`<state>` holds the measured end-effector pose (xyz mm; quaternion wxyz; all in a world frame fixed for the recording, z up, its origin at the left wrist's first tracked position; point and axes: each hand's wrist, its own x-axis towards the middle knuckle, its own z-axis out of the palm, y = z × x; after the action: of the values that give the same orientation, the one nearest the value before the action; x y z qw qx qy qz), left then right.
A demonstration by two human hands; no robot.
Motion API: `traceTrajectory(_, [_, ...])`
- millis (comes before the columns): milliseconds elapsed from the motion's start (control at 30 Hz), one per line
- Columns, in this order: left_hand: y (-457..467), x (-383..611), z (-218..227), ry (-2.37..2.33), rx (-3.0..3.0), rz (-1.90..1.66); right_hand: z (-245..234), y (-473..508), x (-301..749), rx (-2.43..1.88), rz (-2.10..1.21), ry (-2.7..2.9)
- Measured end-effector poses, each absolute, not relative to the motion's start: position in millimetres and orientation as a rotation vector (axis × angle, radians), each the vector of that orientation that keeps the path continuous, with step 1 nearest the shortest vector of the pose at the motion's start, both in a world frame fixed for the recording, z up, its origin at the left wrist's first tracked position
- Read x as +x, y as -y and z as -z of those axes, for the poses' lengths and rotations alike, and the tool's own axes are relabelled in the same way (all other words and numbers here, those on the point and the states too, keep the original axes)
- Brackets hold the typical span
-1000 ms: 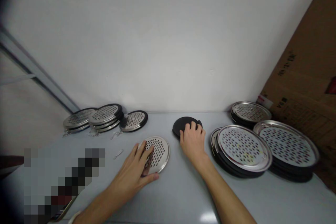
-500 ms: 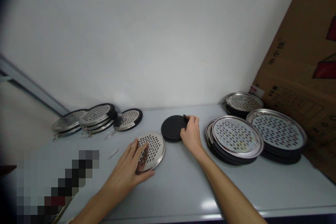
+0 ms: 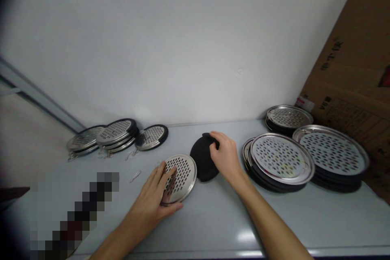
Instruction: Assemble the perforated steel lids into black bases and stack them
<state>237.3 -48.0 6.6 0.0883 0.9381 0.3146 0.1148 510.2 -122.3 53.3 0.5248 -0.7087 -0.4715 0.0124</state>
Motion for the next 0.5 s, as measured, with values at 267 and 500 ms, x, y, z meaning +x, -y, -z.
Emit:
traceTrajectory(267, [61, 257, -12, -0.785, 2.655, -0.235, -23, 109, 480, -1.635, -0.422, 1.055])
traceTrajectory(500, [52, 286, -25, -0.698, 2.569, -0.113, -13, 105, 481, -1.508, -0.557, 0.971])
